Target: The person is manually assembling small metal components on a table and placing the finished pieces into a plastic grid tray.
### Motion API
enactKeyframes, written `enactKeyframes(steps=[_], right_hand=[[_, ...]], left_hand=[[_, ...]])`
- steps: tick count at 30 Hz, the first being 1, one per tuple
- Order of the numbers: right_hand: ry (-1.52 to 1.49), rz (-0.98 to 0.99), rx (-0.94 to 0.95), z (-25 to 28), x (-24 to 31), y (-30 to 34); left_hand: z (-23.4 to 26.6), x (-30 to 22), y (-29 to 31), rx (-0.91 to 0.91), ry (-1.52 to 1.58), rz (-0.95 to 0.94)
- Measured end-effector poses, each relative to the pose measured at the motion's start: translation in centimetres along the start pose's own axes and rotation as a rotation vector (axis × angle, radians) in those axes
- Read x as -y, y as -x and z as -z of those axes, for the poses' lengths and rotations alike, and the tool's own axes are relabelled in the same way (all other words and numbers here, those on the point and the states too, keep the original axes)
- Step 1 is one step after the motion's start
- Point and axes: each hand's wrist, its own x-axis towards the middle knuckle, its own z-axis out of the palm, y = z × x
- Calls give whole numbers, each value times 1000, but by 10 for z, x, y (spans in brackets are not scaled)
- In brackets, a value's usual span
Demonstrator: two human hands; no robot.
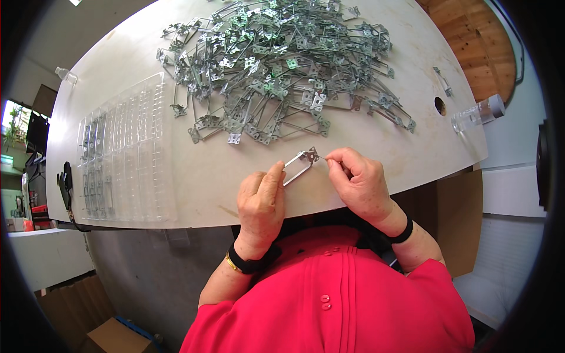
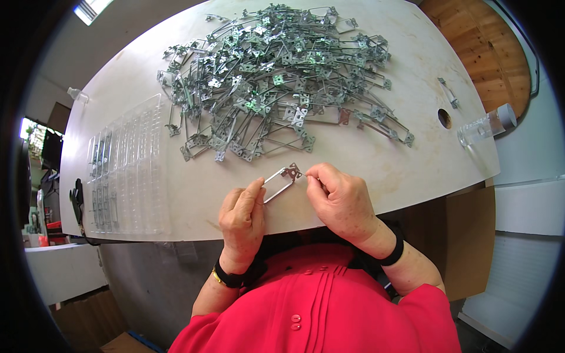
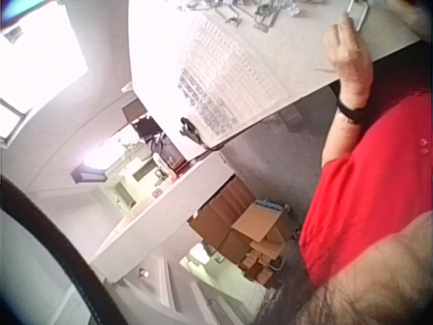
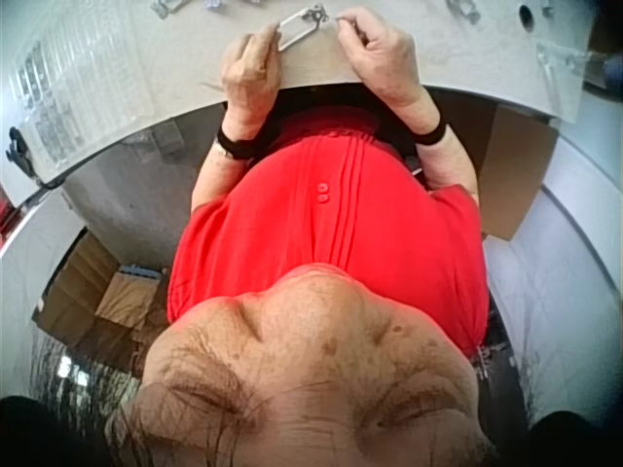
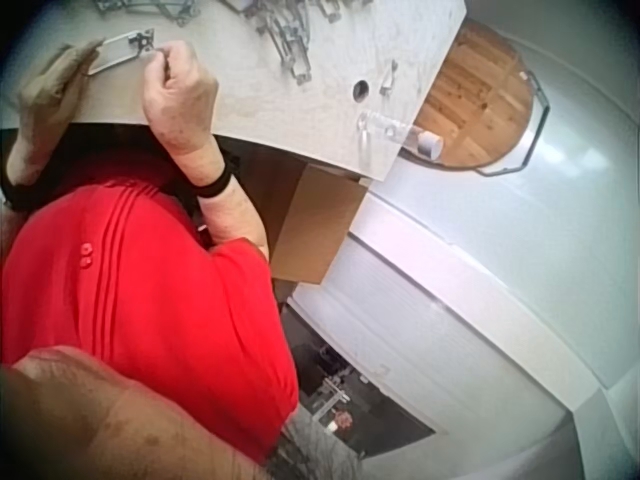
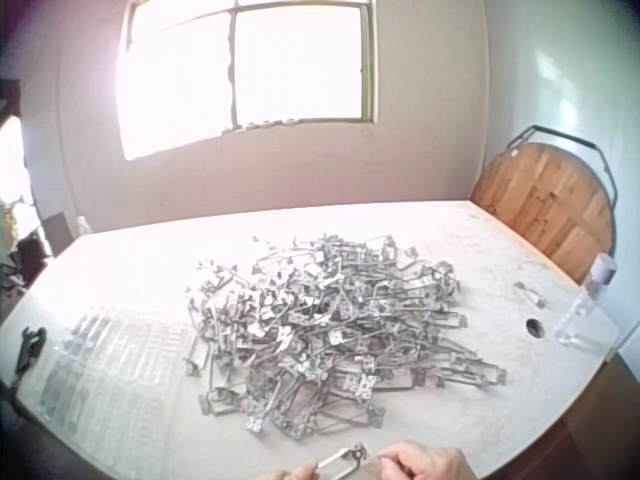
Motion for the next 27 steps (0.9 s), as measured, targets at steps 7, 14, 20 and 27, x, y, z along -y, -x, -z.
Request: enactKeyframes(steps=[7, 14, 20, 27], right_hand=[[6, 12, -1, 1, 0, 0], [26, 32, -17, -1, 0, -1], [18, 32, -2, -1, 1, -1], [29, 22, -3, 0, 3, -3]], left_hand=[[-1, 1, 0, -4, -8, -7], [0, 0, 0, -7, -2, -8], [-1, 0, 0, -6, -8, -14], [0, 0, 0, -8, -3, -13]])
